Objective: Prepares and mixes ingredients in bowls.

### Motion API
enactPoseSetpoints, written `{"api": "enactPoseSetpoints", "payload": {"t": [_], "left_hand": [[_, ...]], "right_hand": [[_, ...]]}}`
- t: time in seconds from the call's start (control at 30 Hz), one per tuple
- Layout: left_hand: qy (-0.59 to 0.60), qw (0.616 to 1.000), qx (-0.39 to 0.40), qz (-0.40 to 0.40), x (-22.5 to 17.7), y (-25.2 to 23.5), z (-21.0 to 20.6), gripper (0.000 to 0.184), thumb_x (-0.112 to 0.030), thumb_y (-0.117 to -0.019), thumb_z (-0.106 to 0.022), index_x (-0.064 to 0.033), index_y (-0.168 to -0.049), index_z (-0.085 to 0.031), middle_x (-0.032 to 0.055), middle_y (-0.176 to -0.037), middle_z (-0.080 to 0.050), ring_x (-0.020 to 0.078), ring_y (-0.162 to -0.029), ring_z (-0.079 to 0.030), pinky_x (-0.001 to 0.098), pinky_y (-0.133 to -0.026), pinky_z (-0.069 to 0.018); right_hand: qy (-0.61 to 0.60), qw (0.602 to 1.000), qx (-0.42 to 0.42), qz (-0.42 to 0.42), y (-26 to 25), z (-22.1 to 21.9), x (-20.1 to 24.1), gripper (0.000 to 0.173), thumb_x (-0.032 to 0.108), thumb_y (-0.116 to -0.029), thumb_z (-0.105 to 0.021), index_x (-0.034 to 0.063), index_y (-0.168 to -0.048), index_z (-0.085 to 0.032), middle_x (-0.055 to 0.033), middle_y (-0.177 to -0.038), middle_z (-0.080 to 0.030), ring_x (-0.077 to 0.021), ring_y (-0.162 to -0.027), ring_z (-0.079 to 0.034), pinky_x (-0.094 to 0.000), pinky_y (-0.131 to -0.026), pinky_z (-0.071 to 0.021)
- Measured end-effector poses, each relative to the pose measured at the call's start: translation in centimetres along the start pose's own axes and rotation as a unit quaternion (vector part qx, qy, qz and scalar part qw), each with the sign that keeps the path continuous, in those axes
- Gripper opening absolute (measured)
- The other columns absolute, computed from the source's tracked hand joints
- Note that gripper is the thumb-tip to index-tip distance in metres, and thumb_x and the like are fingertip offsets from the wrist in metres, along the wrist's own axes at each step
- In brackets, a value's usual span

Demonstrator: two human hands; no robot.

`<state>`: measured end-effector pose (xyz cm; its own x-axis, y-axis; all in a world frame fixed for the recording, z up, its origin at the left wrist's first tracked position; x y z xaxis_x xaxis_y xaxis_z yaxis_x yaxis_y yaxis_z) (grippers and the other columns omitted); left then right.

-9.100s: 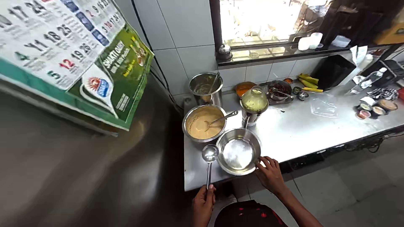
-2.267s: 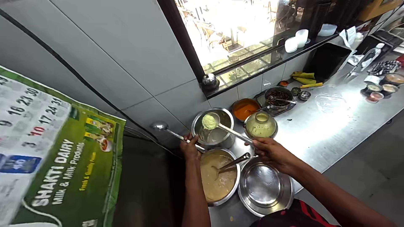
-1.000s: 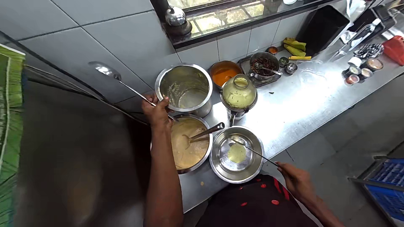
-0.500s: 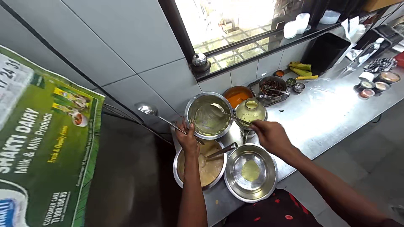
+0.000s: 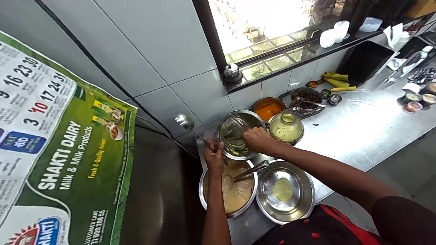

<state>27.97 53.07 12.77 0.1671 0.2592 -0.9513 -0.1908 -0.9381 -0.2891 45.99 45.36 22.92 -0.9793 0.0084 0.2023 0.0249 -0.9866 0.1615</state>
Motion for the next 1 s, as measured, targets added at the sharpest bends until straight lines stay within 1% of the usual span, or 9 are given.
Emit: {"api": "enactPoseSetpoints", "payload": {"t": [0.1, 0.23, 0.37, 0.43, 0.53, 0.63, 0.73, 0.83, 1.0], "left_hand": [[0.013, 1.0, 0.018, -0.017, -0.2, -0.4, -0.2, 0.021, -0.003, -0.0953, -0.069, -0.0128, -0.102, -0.051, 0.0002, -0.124, -0.065, 0.0053, -0.084, -0.062, 0.0224, -0.068, -0.0535], [0.002, 0.999, 0.022, -0.023, -0.1, -0.7, -0.1, 0.024, -0.002, -0.0945, -0.07, -0.013, -0.099, -0.049, 0.0004, -0.119, -0.064, 0.0062, -0.083, -0.06, 0.0235, -0.071, -0.0529], [-0.009, 1.0, 0.019, -0.006, -0.4, -0.9, 0.3, 0.024, -0.003, -0.0944, -0.07, -0.0139, -0.098, -0.049, -0.0006, -0.118, -0.064, 0.0036, -0.075, -0.058, 0.0201, -0.061, -0.05], [-0.008, 1.0, 0.021, -0.017, -0.3, -0.8, 0.4, 0.025, -0.002, -0.0938, -0.07, -0.0138, -0.097, -0.048, -0.0001, -0.118, -0.064, 0.0039, -0.074, -0.057, 0.0199, -0.061, -0.0487], [-0.02, 0.998, 0.036, -0.045, -0.1, -0.8, 0.1, 0.022, -0.001, -0.0947, -0.068, -0.0103, -0.097, -0.048, 0.0034, -0.127, -0.064, 0.0077, -0.086, -0.061, 0.025, -0.073, -0.0519], [-0.043, 0.997, 0.035, -0.052, -0.4, -1.0, 0.0, 0.022, -0.003, -0.0952, -0.068, -0.0105, -0.096, -0.048, 0.0038, -0.124, -0.064, 0.0092, -0.092, -0.062, 0.0276, -0.08, -0.0531], [-0.041, 0.997, 0.042, -0.049, -0.4, -1.2, 0.0, 0.024, -0.002, -0.0945, -0.069, -0.0115, -0.093, -0.047, 0.0036, -0.125, -0.064, 0.0092, -0.093, -0.062, 0.0279, -0.081, -0.0531], [-0.028, 0.998, 0.046, -0.044, -0.3, -1.2, 0.1, 0.024, -0.001, -0.0943, -0.068, -0.0112, -0.094, -0.047, 0.0041, -0.124, -0.066, 0.0091, -0.089, -0.062, 0.0267, -0.075, -0.0525], [-0.052, 0.998, 0.037, -0.016, -0.3, -0.8, 0.0, 0.019, -0.007, -0.0956, -0.069, -0.0111, -0.102, -0.052, 0.0019, -0.118, -0.066, 0.008, -0.094, -0.063, 0.0273, -0.08, -0.0541]], "right_hand": [[0.041, 0.999, -0.004, -0.016, 0.4, 2.2, -0.7, 0.01, 0.006, -0.094, -0.059, 0.0012, -0.091, -0.067, -0.019, -0.088, -0.068, -0.0397, -0.086, -0.069, -0.0568, -0.065, -0.053], [0.066, 0.995, -0.079, 0.011, -1.0, 3.2, -0.5, 0.011, 0.004, -0.0943, -0.058, 0.0033, -0.089, -0.068, -0.0162, -0.084, -0.068, -0.0371, -0.081, -0.069, -0.0538, -0.062, -0.0527], [0.093, 0.994, -0.038, 0.05, -1.1, 1.8, 0.1, 0.014, 0.005, -0.096, -0.056, 0.003, -0.087, -0.067, -0.0159, -0.08, -0.067, -0.0363, -0.077, -0.068, -0.0526, -0.06, -0.0513], [0.119, 0.992, -0.014, 0.051, -0.4, 1.7, -0.6, 0.013, 0.004, -0.0956, -0.057, 0.0023, -0.088, -0.067, -0.0161, -0.082, -0.067, -0.0362, -0.079, -0.068, -0.0527, -0.062, -0.0511], [0.137, 0.99, -0.03, 0.016, 0.5, 3.6, -1.8, 0.01, 0.001, -0.0931, -0.06, 0.0008, -0.089, -0.068, -0.0175, -0.085, -0.068, -0.0374, -0.081, -0.067, -0.053, -0.064, -0.0503], [0.119, 0.988, -0.1, -0.018, 0.6, 5.0, -2.1, 0.012, 0.001, -0.0947, -0.056, 0.0026, -0.094, -0.068, -0.0171, -0.085, -0.067, -0.0367, -0.078, -0.067, -0.0511, -0.061, -0.0504], [0.104, 0.986, -0.132, 0.001, 0.7, 2.4, -1.7, 0.01, 0.001, -0.0936, -0.058, 0.0017, -0.093, -0.067, -0.018, -0.083, -0.066, -0.0372, -0.074, -0.067, -0.0517, -0.059, -0.0526], [0.091, 0.993, -0.076, 0.017, 2.1, -0.9, -1.5, 0.01, 0.0, -0.0919, -0.059, 0.0022, -0.09, -0.069, -0.017, -0.081, -0.067, -0.0366, -0.073, -0.068, -0.0527, -0.058, -0.0529], [0.017, 0.992, -0.081, -0.093, 1.9, 2.3, -2.4, 0.011, 0.011, -0.0952, -0.058, 0.0051, -0.098, -0.068, -0.0175, -0.088, -0.069, -0.0392, -0.084, -0.07, -0.0552, -0.064, -0.0534]]}}
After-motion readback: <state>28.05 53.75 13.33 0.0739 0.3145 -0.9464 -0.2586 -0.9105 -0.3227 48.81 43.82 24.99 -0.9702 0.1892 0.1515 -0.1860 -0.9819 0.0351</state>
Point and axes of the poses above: each hand's wrist, its own y-axis away from the middle knuckle, its own z-axis out of the back of the hand, x = y × z, the point moved 4 cm from there along -y, towards the middle knuckle
